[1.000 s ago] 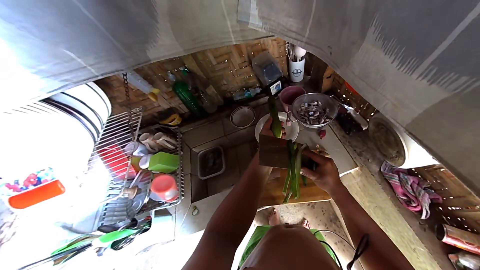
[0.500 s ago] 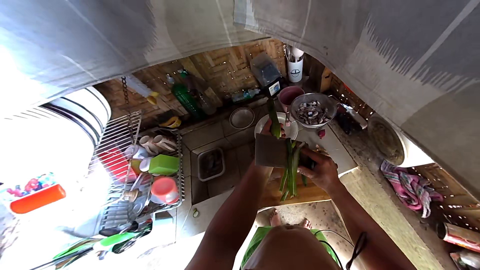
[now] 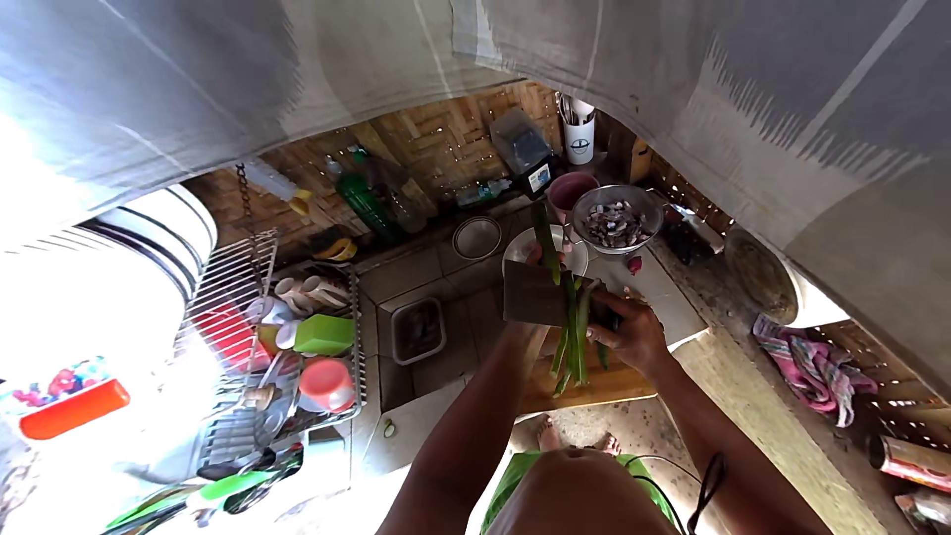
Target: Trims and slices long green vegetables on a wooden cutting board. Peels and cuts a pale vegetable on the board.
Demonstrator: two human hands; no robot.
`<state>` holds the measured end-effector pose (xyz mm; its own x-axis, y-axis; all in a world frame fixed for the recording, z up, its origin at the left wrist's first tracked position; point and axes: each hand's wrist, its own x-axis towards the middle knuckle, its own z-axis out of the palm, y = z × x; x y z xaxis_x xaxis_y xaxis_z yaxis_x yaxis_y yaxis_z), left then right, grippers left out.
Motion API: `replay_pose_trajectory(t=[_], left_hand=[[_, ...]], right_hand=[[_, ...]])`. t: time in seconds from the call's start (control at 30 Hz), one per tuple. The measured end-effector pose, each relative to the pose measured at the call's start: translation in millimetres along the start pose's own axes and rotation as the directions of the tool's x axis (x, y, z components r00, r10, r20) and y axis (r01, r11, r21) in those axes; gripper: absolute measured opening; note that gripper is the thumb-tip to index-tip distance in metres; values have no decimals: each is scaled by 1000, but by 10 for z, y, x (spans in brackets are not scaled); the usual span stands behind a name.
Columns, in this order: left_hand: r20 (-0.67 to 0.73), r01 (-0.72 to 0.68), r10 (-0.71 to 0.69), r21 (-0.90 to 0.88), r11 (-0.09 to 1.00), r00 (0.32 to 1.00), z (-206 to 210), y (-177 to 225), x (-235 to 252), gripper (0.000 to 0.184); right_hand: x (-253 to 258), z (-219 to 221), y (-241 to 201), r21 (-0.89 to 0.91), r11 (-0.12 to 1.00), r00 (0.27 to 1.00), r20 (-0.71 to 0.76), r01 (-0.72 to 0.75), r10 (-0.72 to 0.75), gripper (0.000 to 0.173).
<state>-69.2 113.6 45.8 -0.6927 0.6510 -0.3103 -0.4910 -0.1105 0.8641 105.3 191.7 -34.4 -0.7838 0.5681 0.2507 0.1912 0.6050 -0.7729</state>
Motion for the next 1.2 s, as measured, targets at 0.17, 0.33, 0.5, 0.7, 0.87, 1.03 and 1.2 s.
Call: replay_pose_trajectory(t=[0.17,0.33,0.5,0.7,0.87,1.03,1.2], left_hand=[[176,-22,52,-166,986,983,-197,-186,-3,33],[89,-7,22,-167,986,996,34,-41,-149,28],[376,60,90,-368,928,922,-257,-242,26,34],[357,-49,119,-199,979,927,-292,-270,-162,39],[274,-75,111,-140,987,955,-249,-296,-239,28],[276,-49,102,-195,980,956,-249,-317,-200,33],[251,-73,127,-212,975,960,-216,-301,-222,22]], right_hand=[[24,-4,49,56,998,1000,16,12,-13,80],[52,-21,16,57,998,1000,17,-6,5,78],[84,-14,27,73,997,1000,21,-5,3,78],[134,35,55,92,996,1000,-16,20,-19,76],[160,-1,44,117,993,1000,4,13,-14,77],[167,-22,41,132,991,1000,17,23,-26,76],[184,-40,39,139,990,1000,29,6,-10,75]])
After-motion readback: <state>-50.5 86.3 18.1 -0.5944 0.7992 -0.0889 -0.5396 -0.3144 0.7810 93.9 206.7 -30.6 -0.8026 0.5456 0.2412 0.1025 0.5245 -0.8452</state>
